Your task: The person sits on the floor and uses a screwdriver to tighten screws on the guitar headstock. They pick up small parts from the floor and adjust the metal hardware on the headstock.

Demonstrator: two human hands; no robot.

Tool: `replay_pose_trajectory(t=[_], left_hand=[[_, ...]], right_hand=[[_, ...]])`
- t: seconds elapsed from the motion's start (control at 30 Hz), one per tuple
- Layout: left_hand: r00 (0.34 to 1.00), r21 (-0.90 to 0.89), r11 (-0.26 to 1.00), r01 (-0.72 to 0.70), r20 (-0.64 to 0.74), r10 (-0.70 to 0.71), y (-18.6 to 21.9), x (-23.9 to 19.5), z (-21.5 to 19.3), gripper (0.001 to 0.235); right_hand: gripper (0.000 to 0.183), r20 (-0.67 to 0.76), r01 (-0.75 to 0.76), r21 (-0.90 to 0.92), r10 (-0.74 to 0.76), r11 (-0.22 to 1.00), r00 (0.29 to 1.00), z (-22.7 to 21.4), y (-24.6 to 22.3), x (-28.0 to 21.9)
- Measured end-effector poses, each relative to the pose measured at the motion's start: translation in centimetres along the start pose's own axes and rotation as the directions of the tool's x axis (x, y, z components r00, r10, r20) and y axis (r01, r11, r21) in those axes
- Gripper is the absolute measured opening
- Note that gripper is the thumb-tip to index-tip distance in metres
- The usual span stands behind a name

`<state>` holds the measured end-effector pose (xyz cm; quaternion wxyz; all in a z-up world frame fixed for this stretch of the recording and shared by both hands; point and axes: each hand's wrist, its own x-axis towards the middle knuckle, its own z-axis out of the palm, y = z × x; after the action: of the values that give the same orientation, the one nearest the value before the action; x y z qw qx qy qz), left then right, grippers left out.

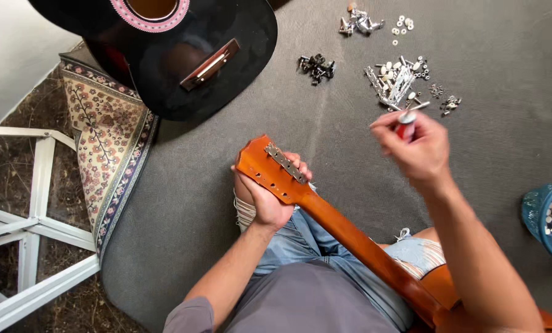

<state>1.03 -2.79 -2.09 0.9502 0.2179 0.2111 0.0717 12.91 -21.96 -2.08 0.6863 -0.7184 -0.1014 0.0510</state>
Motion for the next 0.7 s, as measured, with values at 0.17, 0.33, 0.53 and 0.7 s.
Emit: replay_pose_trajectory(t=[0.17, 0.33, 0.53, 0.7], left_hand=[[0.998, 0.015, 0.999, -0.039, 0.048, 0.038, 0.5, -1.2, 0.9, 0.09], [0.998, -0.011, 0.999, -0.032, -0.062, 0.031, 0.7, -2.3, 0.9, 0.086], [0.996, -0.004, 1.0, -0.028, -0.088, 0.028, 1.8, -4.6, 4.2, 0.083], [0.997, -0.054, 0.999, -0.005, -0.074, 0.001, 1.5, -4.6, 3.3, 0.083]], right_hand=[[0.011, 0.24, 0.156, 0.071, -0.169, 0.985, 0.956, 6.1, -6.1, -2.7], [0.009, 0.294, 0.22, 0.044, -0.223, 0.975, 0.929, 9.6, -7.3, -4.2], [0.007, 0.303, 0.24, -0.073, -0.208, 0.968, 0.93, 10.2, -7.5, -4.8], [0.006, 0.322, 0.243, -0.127, -0.192, 0.962, 0.927, 10.1, -7.6, -5.0]])
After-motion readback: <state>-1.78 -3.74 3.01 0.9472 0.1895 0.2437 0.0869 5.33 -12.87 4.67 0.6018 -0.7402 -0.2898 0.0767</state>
